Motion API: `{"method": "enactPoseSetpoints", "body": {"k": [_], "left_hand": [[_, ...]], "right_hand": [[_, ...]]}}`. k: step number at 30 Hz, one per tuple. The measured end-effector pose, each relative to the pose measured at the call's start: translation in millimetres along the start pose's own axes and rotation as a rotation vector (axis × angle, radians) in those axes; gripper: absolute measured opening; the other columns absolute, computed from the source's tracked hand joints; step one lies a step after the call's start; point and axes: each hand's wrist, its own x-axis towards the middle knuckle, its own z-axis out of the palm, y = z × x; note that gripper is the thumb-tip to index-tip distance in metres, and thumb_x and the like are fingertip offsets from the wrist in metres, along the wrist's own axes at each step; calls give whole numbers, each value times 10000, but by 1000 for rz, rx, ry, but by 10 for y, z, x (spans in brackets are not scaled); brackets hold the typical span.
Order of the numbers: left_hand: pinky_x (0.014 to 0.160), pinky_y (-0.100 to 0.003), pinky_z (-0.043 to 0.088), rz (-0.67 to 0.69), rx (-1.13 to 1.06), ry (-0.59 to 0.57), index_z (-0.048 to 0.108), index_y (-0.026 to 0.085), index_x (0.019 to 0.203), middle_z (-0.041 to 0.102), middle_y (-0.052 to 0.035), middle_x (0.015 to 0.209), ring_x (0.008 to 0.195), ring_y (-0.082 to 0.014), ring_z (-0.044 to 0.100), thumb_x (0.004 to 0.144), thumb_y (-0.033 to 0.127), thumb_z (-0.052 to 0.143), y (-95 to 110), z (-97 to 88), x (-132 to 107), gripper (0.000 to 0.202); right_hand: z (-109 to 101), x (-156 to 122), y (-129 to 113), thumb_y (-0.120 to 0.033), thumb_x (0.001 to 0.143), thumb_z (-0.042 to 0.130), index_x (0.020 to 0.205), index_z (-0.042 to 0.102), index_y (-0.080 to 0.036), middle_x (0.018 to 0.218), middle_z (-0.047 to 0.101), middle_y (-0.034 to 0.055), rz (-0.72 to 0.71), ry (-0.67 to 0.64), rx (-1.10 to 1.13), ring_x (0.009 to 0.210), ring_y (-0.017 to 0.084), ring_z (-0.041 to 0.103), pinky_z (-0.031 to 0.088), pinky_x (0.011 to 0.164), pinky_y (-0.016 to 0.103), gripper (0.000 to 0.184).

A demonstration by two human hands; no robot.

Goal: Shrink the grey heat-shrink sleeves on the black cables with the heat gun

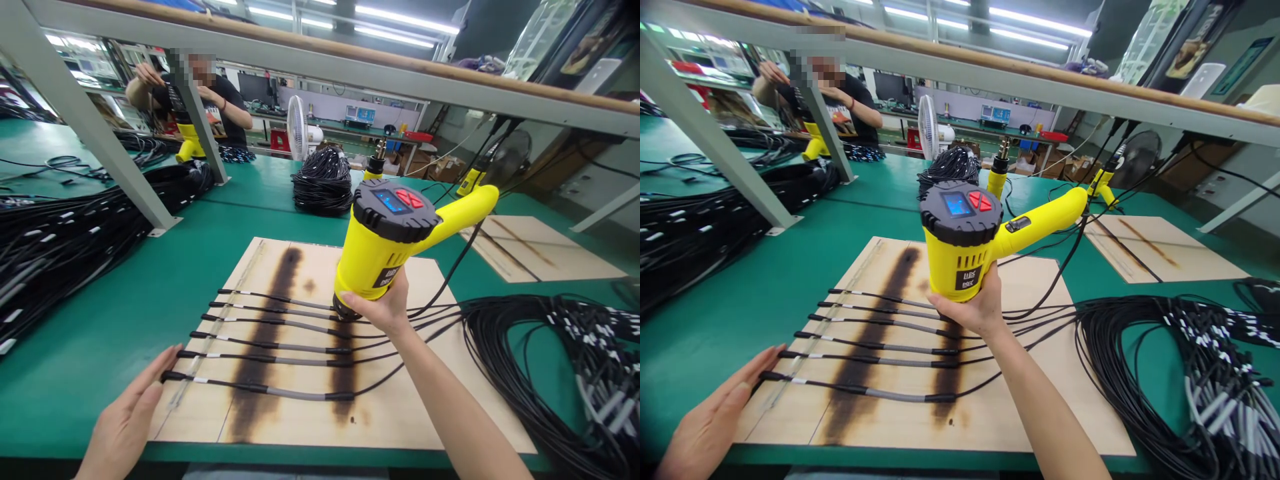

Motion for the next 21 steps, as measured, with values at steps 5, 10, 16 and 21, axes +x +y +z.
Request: {"method": "enactPoseSetpoints", "body": {"k": [5,10,16,21], "left_hand": [[1105,-359,272,-80,-127,-49,492,282,1298,527,32,1332,1252,-231,460,806,640,407,37,-21,-8,614],[1114,-376,261,-82,-136,-52,480,264,1311,518,15,1342,1261,-245,448,802,652,408,36,-16,-15,644],[1109,-395,267,-84,-129,-41,499,247,1295,535,3,1325,1252,-252,459,798,648,409,71,-13,-7,645],[1082,-407,307,-52,-128,-41,483,238,1307,517,-11,1341,1251,-237,462,835,596,389,83,-7,-22,600]], "right_hand": [[-110,-45,104,-308,485,846,1044,468,-248,970,642,56,36,20,-115,830,264,638,551,713,447,678],[-144,-46,120,-310,491,841,1006,500,-233,966,630,64,83,12,-74,835,270,636,550,723,472,623],[-133,-54,162,-286,504,842,1103,419,-232,1012,625,79,125,-13,-31,891,282,632,537,776,500,735],[-138,-46,145,-295,498,844,1070,465,-234,999,624,73,87,-7,-42,878,284,633,540,761,490,689]]}}
